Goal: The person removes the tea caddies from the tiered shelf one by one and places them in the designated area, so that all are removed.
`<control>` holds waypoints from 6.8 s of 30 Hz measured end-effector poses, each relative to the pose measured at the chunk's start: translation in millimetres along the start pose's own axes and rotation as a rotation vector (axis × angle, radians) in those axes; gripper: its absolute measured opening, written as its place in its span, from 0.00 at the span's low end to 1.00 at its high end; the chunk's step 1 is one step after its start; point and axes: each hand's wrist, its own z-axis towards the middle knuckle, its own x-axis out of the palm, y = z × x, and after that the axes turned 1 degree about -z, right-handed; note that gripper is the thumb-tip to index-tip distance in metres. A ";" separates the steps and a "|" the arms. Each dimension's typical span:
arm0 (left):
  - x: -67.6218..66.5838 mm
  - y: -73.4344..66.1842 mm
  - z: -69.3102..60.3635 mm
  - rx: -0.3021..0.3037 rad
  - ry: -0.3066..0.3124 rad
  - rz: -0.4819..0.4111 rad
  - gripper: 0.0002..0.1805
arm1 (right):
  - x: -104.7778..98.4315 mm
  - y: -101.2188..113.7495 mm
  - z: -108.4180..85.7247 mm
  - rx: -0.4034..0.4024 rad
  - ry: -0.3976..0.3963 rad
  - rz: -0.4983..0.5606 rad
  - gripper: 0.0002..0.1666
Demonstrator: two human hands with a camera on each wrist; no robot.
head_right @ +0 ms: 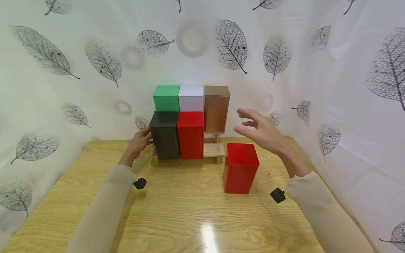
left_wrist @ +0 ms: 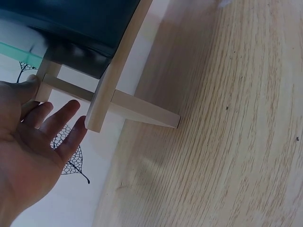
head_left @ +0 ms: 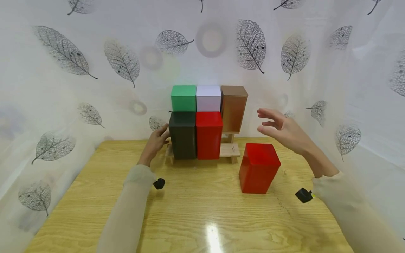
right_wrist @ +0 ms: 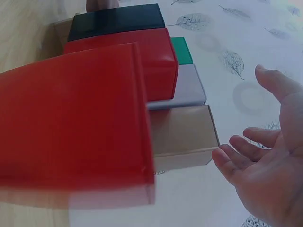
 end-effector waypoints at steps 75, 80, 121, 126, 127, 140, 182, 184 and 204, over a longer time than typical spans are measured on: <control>4.1 -7.6 -1.7 -0.001 -0.063 -0.044 0.29 | 84.7 15.8 87.4 -0.012 0.126 -0.071 0.43; 4.1 0.9 1.6 0.008 -0.063 -0.028 0.30 | 80.5 16.5 81.2 -0.011 0.113 -0.073 0.39; 3.5 2.8 2.7 -0.008 -0.077 -0.007 0.29 | 45.7 -7.5 -3.7 -0.070 0.082 0.136 0.32; 3.4 2.6 1.8 -0.006 -0.065 0.000 0.30 | 50.6 -12.0 -6.6 -0.083 0.078 0.103 0.32; 3.3 2.5 1.7 -0.006 -0.063 0.001 0.30 | 51.5 -12.6 -7.0 -0.087 0.078 0.099 0.32; 3.5 2.2 3.2 -0.008 -0.052 0.007 0.31 | 60.4 -18.1 -8.6 -0.112 0.109 0.020 0.34; 3.1 1.4 2.3 -0.004 -0.059 -0.011 0.30 | 57.1 -17.6 -10.5 -0.115 0.230 -0.324 0.36; 3.2 2.7 3.0 0.001 -0.067 -0.005 0.30 | 56.9 -17.8 -10.3 -0.115 0.230 -0.322 0.36; 4.4 -1.7 0.1 -0.001 -0.064 -0.017 0.30 | 51.1 -21.7 -10.3 -0.123 0.215 -0.239 0.39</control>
